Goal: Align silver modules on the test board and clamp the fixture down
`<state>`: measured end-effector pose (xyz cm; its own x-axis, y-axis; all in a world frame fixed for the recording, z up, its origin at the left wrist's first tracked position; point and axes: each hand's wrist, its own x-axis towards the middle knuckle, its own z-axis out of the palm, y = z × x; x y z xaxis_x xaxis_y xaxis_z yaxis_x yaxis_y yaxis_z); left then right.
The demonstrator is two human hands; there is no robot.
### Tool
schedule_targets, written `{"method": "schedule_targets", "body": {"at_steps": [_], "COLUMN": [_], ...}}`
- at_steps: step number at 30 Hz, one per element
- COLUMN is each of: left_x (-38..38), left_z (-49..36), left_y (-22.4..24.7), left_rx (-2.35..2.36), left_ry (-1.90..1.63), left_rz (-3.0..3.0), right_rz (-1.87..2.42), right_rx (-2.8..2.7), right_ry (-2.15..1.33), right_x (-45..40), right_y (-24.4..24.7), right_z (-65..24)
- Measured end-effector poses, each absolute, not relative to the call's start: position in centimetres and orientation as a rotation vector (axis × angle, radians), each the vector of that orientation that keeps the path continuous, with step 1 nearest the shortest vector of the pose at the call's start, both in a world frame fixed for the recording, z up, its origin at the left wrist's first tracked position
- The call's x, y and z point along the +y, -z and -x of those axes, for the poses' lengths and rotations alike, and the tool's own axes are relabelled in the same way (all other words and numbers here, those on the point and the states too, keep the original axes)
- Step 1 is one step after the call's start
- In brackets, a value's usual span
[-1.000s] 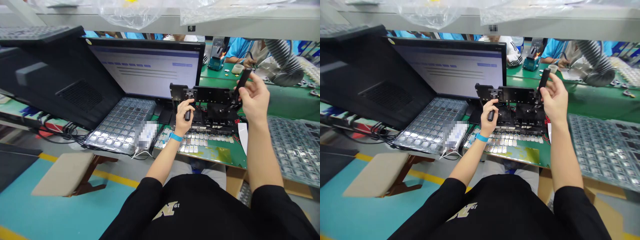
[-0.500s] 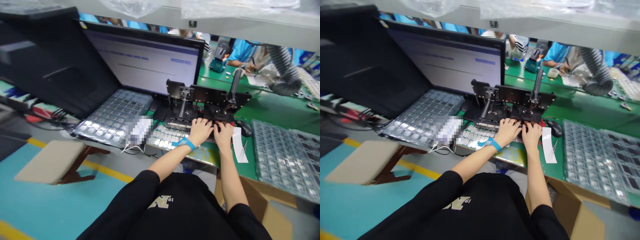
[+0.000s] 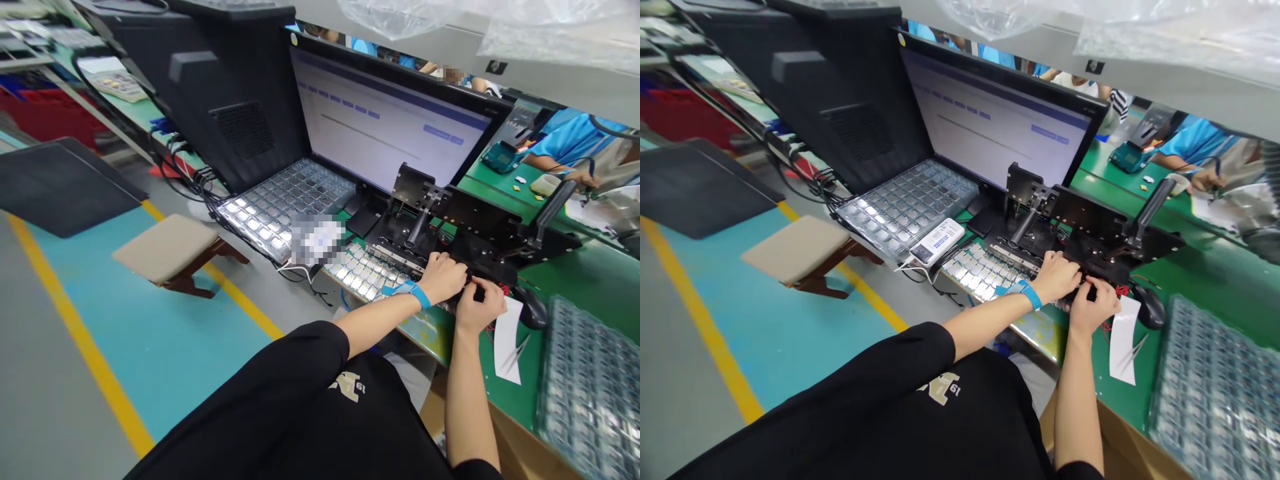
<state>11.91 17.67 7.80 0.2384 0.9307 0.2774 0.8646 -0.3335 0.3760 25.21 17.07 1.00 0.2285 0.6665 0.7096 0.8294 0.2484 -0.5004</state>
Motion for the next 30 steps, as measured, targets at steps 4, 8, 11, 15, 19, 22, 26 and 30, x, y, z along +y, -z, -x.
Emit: {"method": "schedule_targets", "body": {"at_steps": [4,8,11,15,19,22,26,30], "left_x": [16.2,13.8,12.4,13.5,18.6,22.1,24.2,24.5], "left_z": [-10.4,-4.3,3.2,13.9,20.9,22.7,22.8,22.9], "left_y": [-8.0,-9.3,-11.0,-12.2,-11.2,-9.5,-7.5,-6.2], "left_rx": [1.587,1.203,1.057,1.296,1.814,1.999,2.074,2.151], "left_ry": [-0.723,-0.689,-0.843,-1.118,-1.303,-1.218,-1.174,-1.176], "left_rz": [-2.439,-2.504,-2.306,-1.913,-1.542,-1.358,-1.361,-1.437], "right_rz": [1.378,1.266,1.115,0.828,0.651,0.817,0.940,0.969], "right_rx": [-1.518,-1.570,-1.673,-1.907,-2.050,-1.911,-1.867,-1.950], "right_ry": [0.271,0.360,0.374,0.252,-0.067,-0.464,-0.528,-0.538], "right_x": [17.0,16.9,16.0,13.5,13.4,17.4,25.3,30.5], "right_y": [-0.9,-1.1,-2.0,-4.4,-7.3,-8.4,-7.3,-5.5], "right_z": [-25.8,-26.0,-24.9,-19.9,-10.3,-2.4,5.3,9.3]}}
